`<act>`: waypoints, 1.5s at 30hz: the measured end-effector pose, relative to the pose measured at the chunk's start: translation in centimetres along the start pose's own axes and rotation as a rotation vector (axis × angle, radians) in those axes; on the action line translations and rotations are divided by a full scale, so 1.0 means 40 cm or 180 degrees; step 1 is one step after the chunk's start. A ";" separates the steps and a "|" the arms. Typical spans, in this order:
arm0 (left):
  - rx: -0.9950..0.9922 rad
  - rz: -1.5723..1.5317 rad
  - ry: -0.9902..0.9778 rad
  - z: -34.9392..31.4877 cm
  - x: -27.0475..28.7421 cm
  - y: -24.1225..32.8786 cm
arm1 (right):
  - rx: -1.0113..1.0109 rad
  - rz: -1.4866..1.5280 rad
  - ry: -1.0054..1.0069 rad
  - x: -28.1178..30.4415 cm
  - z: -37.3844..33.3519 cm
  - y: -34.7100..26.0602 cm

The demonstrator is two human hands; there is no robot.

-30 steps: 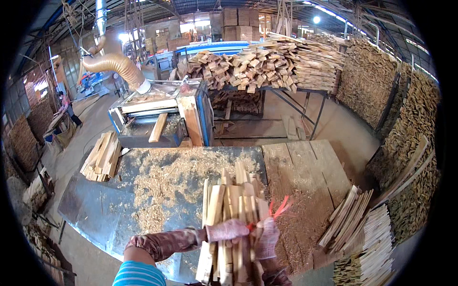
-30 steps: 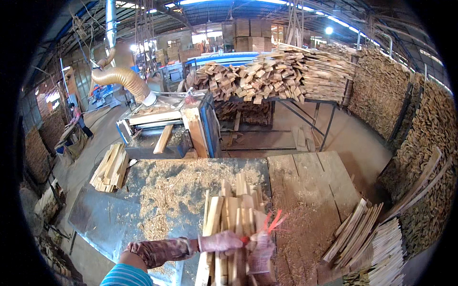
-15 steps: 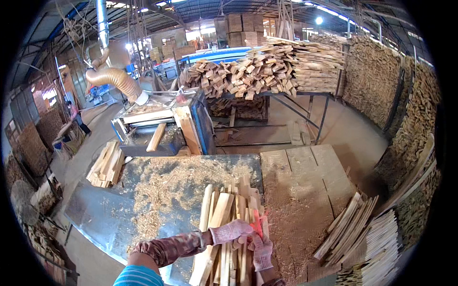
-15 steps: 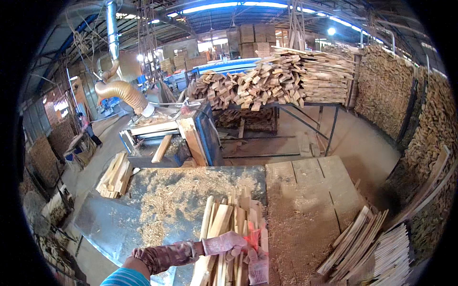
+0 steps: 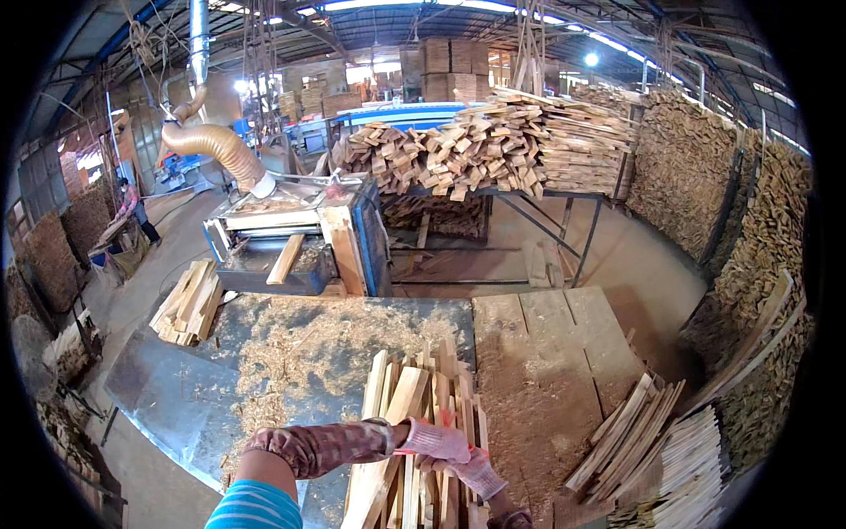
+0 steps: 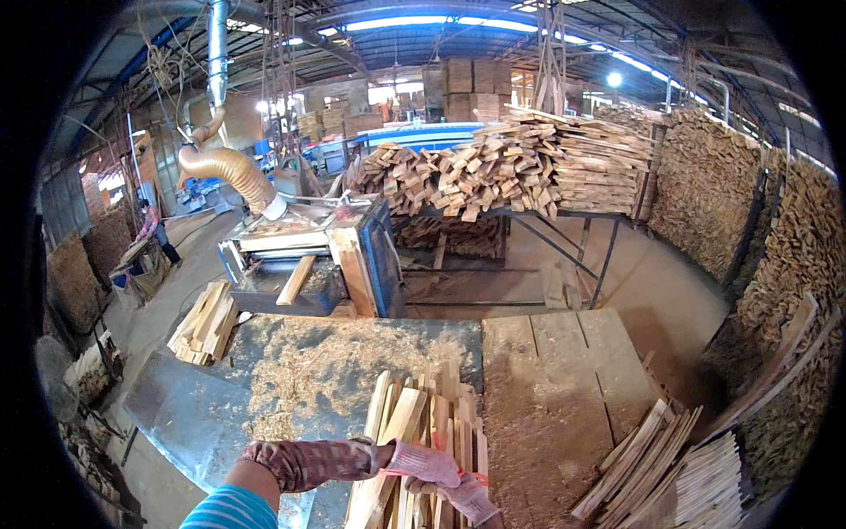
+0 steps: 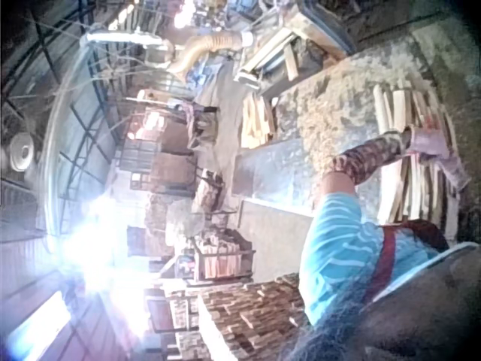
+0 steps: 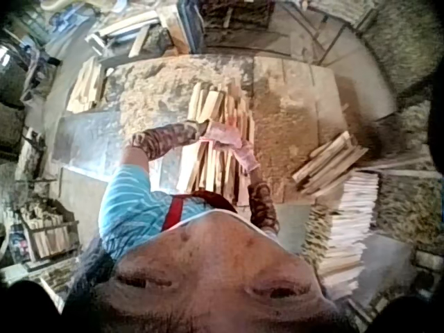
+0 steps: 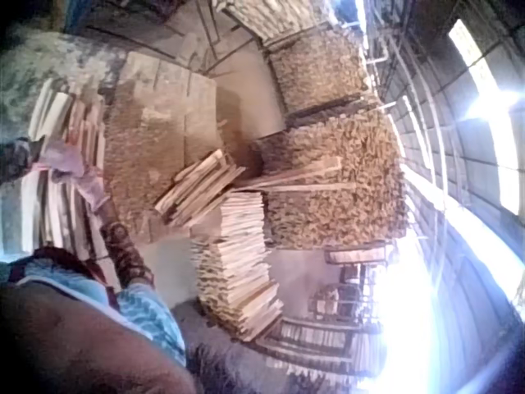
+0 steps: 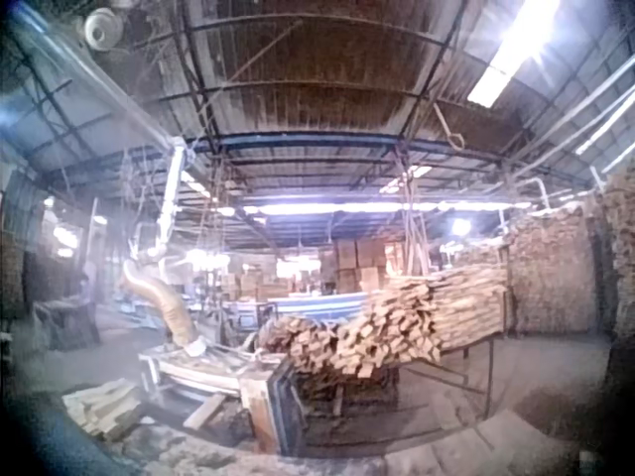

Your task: The person gathers wooden planks from a table, aligns them into a neat stack, and secures the bundle with a red strap. The person then carries the bundle across the workshop and places it onto a metal rack among other stacked planks.

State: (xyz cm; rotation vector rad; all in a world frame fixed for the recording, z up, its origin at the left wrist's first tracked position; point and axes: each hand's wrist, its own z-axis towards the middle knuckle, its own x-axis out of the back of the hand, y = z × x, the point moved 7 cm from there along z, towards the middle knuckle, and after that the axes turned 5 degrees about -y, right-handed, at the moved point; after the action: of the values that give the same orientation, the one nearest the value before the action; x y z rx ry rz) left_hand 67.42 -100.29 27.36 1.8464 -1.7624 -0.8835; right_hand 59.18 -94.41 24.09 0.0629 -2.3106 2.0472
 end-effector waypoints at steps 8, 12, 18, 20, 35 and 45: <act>-0.1465 -0.1096 0.1555 -0.176 0.073 0.061 | -0.0397 0.2463 0.0798 -0.014 0.017 0.018; -0.0416 0.0771 0.1483 -0.106 -0.023 0.021 | -0.0095 0.2408 0.1375 0.028 0.018 0.048; 0.0133 0.1473 0.1854 -0.103 0.024 0.011 | -0.0074 0.2391 0.1209 0.003 0.006 0.013; -0.0042 0.1902 0.2243 -0.113 0.024 0.008 | -0.0024 0.2273 0.1204 0.000 0.004 0.001; -0.1768 -0.1681 0.2379 -0.272 0.127 -0.275 | 0.0453 0.1907 0.1492 -0.142 -0.031 -0.094; -0.0751 -0.0160 0.2731 -0.197 0.027 -0.169 | 0.0097 0.3592 0.2111 -0.083 -0.113 -0.108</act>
State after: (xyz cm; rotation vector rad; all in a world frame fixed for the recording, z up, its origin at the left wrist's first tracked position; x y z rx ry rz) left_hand 77.76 -101.64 27.99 1.7309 -1.0295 -0.2129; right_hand 62.82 -90.48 28.69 -1.9442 -1.9639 1.8651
